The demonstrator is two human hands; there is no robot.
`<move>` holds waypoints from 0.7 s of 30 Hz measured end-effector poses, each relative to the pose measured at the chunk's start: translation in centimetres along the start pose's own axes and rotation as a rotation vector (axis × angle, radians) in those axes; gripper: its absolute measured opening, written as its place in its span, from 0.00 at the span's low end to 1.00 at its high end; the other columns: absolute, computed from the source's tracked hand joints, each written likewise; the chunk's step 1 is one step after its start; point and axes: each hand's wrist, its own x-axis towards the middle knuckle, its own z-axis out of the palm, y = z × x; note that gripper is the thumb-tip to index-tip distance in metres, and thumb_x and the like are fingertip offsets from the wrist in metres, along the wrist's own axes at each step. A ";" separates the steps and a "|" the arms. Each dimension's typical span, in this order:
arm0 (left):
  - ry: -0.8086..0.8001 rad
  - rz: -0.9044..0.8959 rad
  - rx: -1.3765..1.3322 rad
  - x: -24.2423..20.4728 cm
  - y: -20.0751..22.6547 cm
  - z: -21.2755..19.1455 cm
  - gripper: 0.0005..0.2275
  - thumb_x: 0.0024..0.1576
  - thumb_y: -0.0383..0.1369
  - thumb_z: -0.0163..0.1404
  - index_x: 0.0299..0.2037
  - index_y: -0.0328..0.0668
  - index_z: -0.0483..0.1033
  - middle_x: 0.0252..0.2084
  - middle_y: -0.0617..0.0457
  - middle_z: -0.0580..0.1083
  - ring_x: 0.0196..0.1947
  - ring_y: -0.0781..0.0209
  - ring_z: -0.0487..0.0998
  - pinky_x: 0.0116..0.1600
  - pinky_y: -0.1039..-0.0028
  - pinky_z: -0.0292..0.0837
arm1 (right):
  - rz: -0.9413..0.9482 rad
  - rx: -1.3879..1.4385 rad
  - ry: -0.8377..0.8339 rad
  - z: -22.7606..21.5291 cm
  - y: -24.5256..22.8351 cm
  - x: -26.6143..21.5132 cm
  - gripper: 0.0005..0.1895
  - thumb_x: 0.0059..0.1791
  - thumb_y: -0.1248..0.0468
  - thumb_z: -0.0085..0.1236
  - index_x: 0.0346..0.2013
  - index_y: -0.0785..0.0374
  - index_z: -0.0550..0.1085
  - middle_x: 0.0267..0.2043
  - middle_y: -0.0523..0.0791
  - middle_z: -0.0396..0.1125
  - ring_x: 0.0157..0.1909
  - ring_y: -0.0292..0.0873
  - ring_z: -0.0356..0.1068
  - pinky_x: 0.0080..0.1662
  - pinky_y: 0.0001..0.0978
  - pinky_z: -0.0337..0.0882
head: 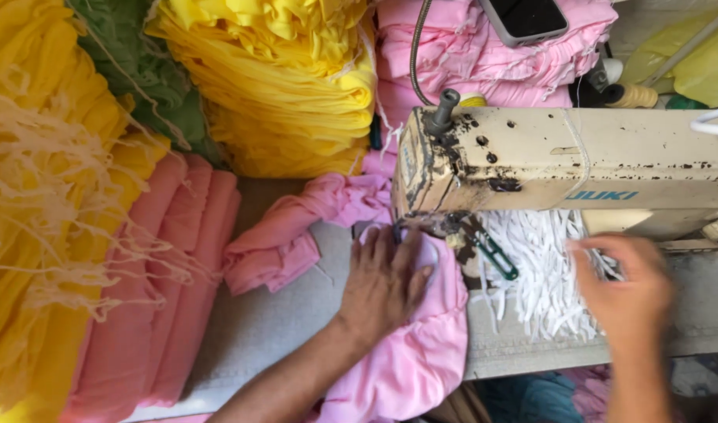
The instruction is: Sewing white elastic bands onto pink fabric pieces using an industrial sewing machine at a high pace.
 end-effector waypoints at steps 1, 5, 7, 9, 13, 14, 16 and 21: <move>0.016 -0.028 0.158 0.0 0.2 1.0 0.31 0.66 0.54 0.25 0.72 0.40 0.57 0.61 0.27 0.67 0.62 0.30 0.68 0.62 0.37 0.61 | 0.076 -0.159 0.133 -1.3 2.6 -0.8 0.07 0.60 0.66 0.75 0.49 0.62 0.82 0.49 0.48 0.73 0.53 0.49 0.73 0.56 0.38 0.70; -0.043 -0.039 0.284 0.3 0.5 2.0 0.35 0.65 0.57 0.26 0.67 0.30 0.62 0.60 0.24 0.67 0.60 0.28 0.68 0.63 0.38 0.58 | 0.047 -0.396 0.107 -1.4 10.4 -3.7 0.12 0.66 0.65 0.61 0.60 0.68 0.84 0.65 0.55 0.76 0.69 0.57 0.74 0.64 0.47 0.72; -0.035 -0.035 0.294 0.1 0.5 2.1 0.35 0.66 0.58 0.25 0.68 0.32 0.61 0.62 0.24 0.67 0.63 0.27 0.67 0.69 0.38 0.53 | 0.053 -0.387 0.056 0.0 11.9 -5.8 0.16 0.66 0.63 0.53 0.62 0.68 0.82 0.65 0.54 0.75 0.70 0.55 0.72 0.63 0.45 0.73; -0.058 -0.028 0.321 -0.2 0.3 2.6 0.35 0.66 0.57 0.23 0.70 0.33 0.58 0.64 0.24 0.65 0.65 0.27 0.65 0.71 0.38 0.50 | 0.073 -0.347 0.049 0.4 11.5 -5.9 0.17 0.67 0.63 0.49 0.61 0.69 0.82 0.64 0.55 0.75 0.70 0.57 0.71 0.65 0.47 0.71; -0.062 -0.005 0.347 -0.6 0.1 2.8 0.34 0.66 0.56 0.24 0.72 0.36 0.56 0.65 0.25 0.63 0.67 0.30 0.62 0.72 0.35 0.44 | -0.088 -0.376 0.182 -0.6 12.0 -3.8 0.11 0.66 0.69 0.58 0.58 0.73 0.84 0.60 0.57 0.78 0.66 0.60 0.75 0.67 0.50 0.70; -0.061 -0.004 0.350 -0.5 0.0 2.9 0.34 0.66 0.56 0.24 0.72 0.36 0.56 0.65 0.25 0.63 0.67 0.30 0.62 0.72 0.35 0.44 | -0.088 -0.374 0.185 -0.4 10.4 -3.2 0.11 0.66 0.69 0.58 0.58 0.73 0.84 0.60 0.57 0.78 0.66 0.60 0.75 0.67 0.50 0.70; -0.121 -0.030 0.361 -0.5 -0.3 3.2 0.32 0.67 0.54 0.20 0.76 0.41 0.48 0.71 0.29 0.57 0.73 0.33 0.54 0.72 0.30 0.36 | -0.085 -0.312 0.227 0.1 7.3 -2.2 0.05 0.60 0.71 0.74 0.47 0.60 0.84 0.45 0.45 0.77 0.43 0.49 0.69 0.56 0.45 0.63; -0.211 0.006 0.256 0.2 -0.9 0.1 0.28 0.66 0.52 0.23 0.70 0.46 0.59 0.66 0.31 0.64 0.68 0.34 0.62 0.70 0.27 0.35 | -0.111 0.063 0.041 7.0 -3.4 0.4 0.14 0.44 0.65 0.69 0.44 0.58 0.79 0.43 0.46 0.73 0.47 0.49 0.72 0.51 0.42 0.73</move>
